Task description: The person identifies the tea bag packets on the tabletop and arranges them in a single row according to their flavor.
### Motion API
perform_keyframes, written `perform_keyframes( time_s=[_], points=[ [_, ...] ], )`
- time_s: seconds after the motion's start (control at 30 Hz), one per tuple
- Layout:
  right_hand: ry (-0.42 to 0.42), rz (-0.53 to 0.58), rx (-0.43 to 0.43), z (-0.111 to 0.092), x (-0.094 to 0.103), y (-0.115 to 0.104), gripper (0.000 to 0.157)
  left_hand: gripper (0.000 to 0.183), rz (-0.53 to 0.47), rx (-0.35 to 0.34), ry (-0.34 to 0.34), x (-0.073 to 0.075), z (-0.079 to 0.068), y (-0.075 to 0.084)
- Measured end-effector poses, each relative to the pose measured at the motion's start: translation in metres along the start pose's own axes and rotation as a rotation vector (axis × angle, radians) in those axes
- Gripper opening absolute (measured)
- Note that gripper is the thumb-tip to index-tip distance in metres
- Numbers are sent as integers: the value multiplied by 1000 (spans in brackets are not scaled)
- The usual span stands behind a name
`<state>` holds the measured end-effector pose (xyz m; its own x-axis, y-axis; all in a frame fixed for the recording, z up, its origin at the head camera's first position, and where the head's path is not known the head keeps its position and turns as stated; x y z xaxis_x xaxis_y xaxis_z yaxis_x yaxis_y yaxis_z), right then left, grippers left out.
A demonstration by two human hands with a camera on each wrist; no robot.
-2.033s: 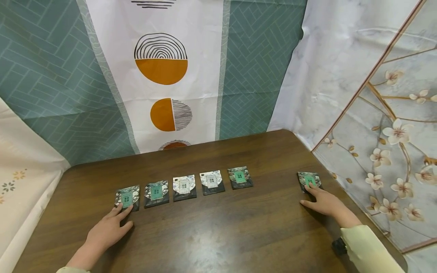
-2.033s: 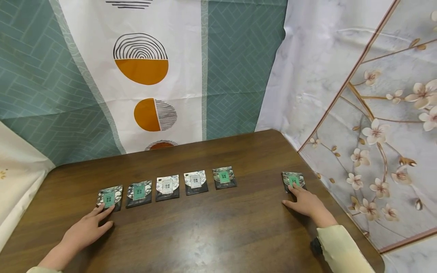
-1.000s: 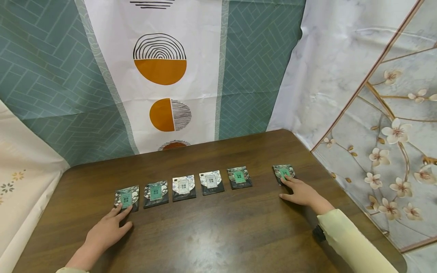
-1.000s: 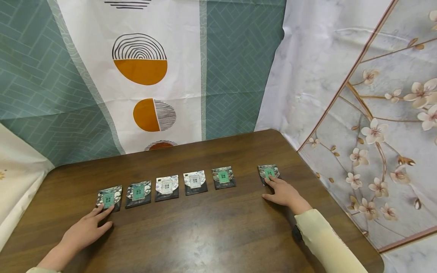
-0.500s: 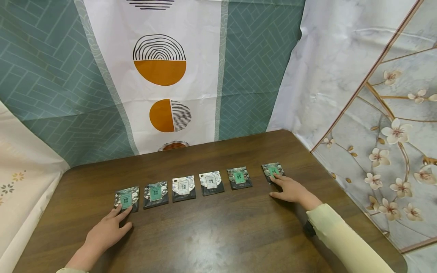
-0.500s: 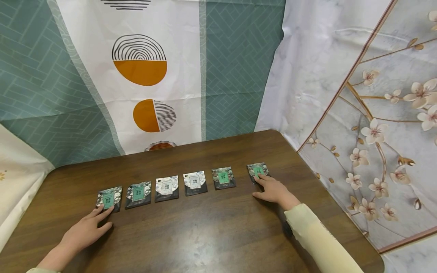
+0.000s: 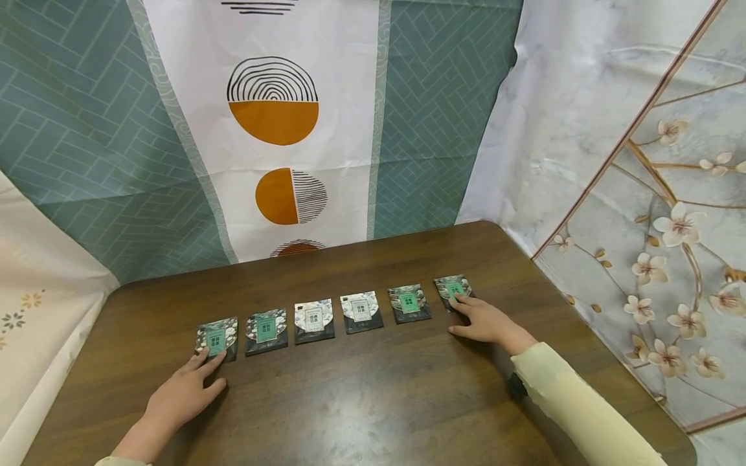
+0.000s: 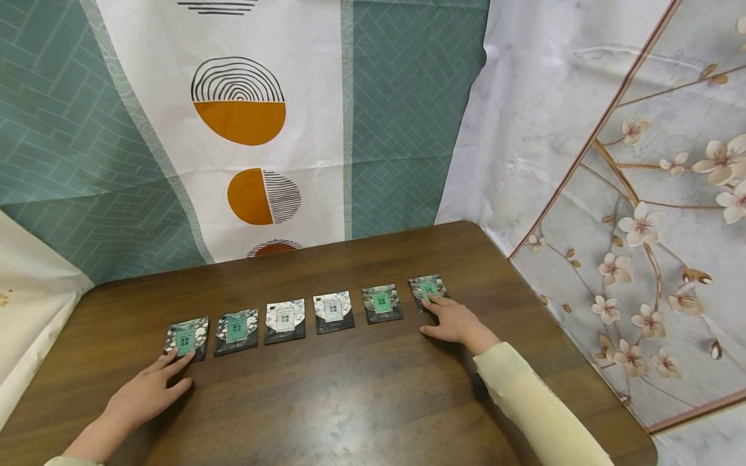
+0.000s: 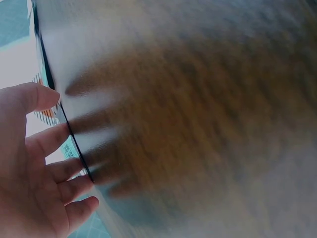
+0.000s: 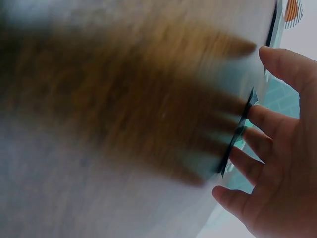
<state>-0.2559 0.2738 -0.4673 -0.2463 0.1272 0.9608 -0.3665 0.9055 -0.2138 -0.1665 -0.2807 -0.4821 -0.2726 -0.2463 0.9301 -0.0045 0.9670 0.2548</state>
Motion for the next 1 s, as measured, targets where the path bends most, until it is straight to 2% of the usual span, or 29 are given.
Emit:
perform_keyframes(
  time_s=[0.4, 0.67, 1.0],
  points=[
    [1, -23, 14, 4, 2, -4, 73, 64, -5, 2, 12, 3, 1, 0],
    [52, -14, 37, 2, -1, -6, 71, 63, -7, -14, 22, 6, 1, -1],
    [47, -7, 2, 6, -3, -7, 69, 61, 0, -12, 23, 7, 2, 0]
  ],
)
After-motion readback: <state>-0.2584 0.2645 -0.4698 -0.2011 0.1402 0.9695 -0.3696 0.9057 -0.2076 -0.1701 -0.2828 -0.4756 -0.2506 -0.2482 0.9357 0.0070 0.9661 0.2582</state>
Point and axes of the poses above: each hand's wrist, its own z-axis towards the middle knuckle, its own x-axis out of the back of the hand, y = z × x, the point moved 4 cm from there along z, towards the middle knuckle, and after that the axes turned 3 degrees about -z, right-handed, at the moved point
